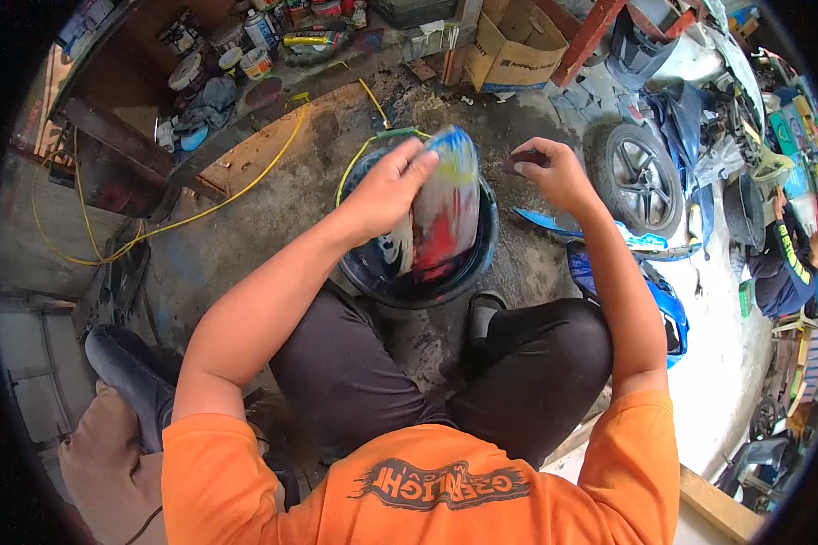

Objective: The person sands motorcycle fairing parts using sandpaper and water from a bucket, rotating each piece and rubbing along its edges and surfaces by hand.

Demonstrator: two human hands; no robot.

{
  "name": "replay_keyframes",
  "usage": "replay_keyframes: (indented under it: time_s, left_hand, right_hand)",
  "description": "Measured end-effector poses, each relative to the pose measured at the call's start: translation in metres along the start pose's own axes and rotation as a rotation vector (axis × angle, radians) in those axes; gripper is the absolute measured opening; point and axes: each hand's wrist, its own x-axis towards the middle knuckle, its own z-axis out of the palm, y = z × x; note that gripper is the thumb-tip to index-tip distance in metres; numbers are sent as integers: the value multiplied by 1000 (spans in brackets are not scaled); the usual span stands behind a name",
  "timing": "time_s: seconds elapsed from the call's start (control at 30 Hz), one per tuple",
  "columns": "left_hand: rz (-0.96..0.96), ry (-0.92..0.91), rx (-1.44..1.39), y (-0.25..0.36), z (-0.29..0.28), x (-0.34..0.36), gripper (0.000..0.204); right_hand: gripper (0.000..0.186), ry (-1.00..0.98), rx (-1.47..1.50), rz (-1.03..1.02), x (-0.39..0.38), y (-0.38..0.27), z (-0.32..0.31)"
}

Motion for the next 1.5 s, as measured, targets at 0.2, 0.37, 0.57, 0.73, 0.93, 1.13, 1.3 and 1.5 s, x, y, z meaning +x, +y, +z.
replay_keyframes:
  time_s: [0.2, 0.37, 0.57, 0.73, 0.93, 1.13, 1.3, 1.5]
  left_hand:
    - [146, 214, -280, 32, 2, 10, 34]
    - [362, 295, -393, 55, -5, 9, 27]
    - [371, 415, -582, 97, -17, 11, 26]
    - [310, 423, -716, 101, -54, 12, 47]
    - [321, 638, -805, 105, -72, -4, 48]
    - [193, 646, -789, 72, -91, 13, 62]
    - [193, 735, -912, -16, -105, 22, 62]
    - [158, 772, -833, -70, -122, 8, 63]
  right_hand:
    - [21, 28, -2, 2, -22, 4, -19]
    - [21, 57, 143, 58, -41, -1, -31]
    - [20, 131, 89, 26, -52, 14, -42]
    - [22, 139, 195, 67, -41, 31, -35]
    - [21, 226, 493, 327, -32, 39, -25]
    - [23, 251, 619, 255, -20, 41, -15]
    - [23, 298, 457, 216, -13, 29, -18]
    - [24, 266, 425, 243, -14, 53, -16]
